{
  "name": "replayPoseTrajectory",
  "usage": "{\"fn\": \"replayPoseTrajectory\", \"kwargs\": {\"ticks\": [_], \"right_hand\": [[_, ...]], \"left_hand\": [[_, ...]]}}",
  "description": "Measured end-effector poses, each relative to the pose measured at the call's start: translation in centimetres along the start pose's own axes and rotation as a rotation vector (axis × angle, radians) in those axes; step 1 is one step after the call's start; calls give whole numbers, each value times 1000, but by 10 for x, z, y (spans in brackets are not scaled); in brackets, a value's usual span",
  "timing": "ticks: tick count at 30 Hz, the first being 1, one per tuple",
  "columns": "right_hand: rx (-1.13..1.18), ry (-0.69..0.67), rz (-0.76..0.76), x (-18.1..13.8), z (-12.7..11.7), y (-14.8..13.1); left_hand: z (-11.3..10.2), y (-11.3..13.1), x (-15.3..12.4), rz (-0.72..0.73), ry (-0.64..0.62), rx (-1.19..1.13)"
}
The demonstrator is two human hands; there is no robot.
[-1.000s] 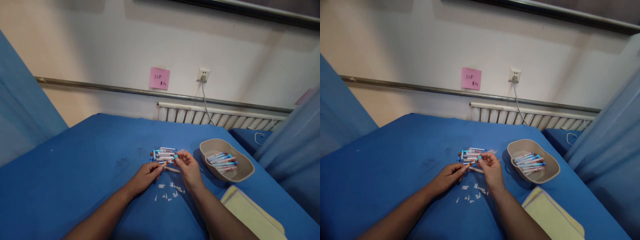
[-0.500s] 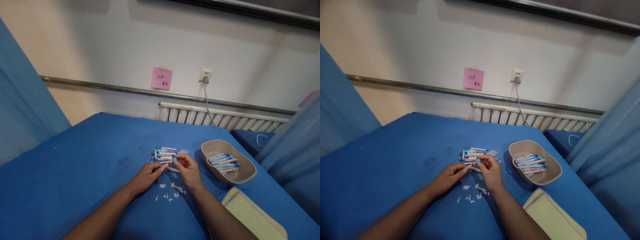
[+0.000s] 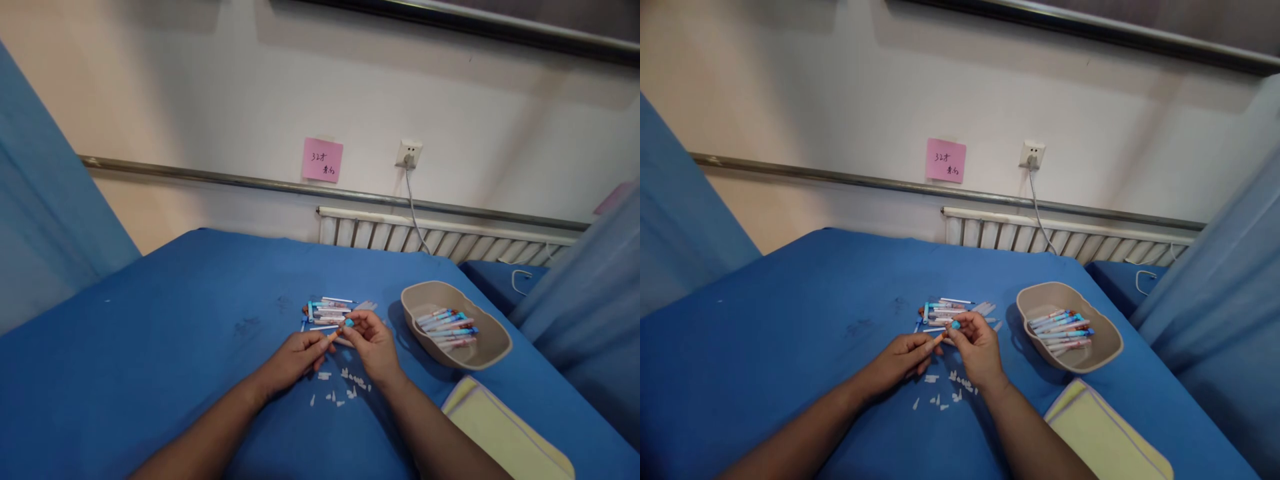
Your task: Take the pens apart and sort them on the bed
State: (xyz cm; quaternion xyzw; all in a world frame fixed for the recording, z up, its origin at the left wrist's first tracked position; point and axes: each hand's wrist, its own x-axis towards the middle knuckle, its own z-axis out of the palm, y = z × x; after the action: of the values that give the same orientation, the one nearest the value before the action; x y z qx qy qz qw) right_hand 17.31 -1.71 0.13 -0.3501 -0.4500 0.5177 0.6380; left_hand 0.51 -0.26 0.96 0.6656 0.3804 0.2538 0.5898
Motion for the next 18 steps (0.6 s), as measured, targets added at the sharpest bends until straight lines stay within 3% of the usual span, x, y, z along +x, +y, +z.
{"fn": "replayPoseTrajectory", "kwargs": {"ticks": [7, 12, 18], "right_hand": [[17, -69, 7, -2, 1, 5], [-23, -94, 32, -2, 1, 8], [-42, -45, 117, 6, -5, 17]], "left_hand": [[2, 4, -2, 20, 2, -54], [1, 1, 1, 18, 82, -106], [0, -5, 7, 50, 107, -102]]}}
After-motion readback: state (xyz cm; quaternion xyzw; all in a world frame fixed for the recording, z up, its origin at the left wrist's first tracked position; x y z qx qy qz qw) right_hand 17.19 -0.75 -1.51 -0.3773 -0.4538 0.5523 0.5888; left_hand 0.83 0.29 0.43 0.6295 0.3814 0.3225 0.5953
